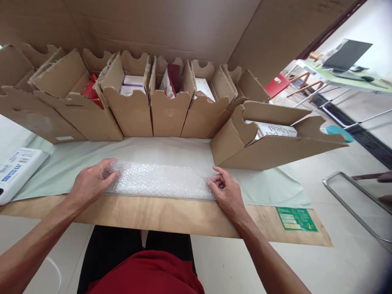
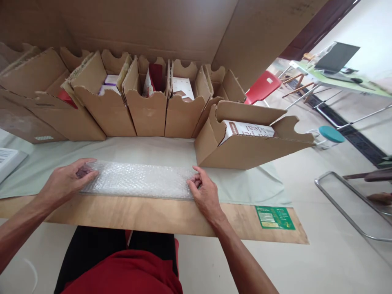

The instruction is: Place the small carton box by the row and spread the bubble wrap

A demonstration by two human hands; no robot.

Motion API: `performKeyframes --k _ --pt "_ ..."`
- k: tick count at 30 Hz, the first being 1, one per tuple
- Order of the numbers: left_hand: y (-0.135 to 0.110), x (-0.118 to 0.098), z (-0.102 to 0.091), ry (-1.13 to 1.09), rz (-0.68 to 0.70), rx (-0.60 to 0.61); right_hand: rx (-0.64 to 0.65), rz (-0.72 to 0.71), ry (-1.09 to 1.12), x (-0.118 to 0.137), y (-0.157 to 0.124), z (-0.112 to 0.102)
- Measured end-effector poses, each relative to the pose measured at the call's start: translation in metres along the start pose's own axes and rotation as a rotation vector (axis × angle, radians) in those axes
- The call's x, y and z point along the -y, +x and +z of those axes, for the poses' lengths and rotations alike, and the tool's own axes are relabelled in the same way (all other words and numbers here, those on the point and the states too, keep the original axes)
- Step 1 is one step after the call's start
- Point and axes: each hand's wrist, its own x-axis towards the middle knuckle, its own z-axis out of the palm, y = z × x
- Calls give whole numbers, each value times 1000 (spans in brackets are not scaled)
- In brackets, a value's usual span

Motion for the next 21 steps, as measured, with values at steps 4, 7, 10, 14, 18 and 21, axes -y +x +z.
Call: performKeyframes --k 4,7,10,14,18,21 --pt "0 4 -1 194 55 -97 8 -67 -186 -1 2 -6" --pt "5 16 -3 233 32 -84 69 -108 -325 -1 14 -10" --pt "11 23 -7 221 24 -16 193 -128 -407 4 32 -8" --pt "13 17 -13 232 79 58 334 -133 -382 19 44 -9" --pt "14 -6 -20 316 154 -71 357 -60 -171 33 12 -23" --pt "24 -34 -22 330 211 -126 382 -41 -45 38 -38 -39"
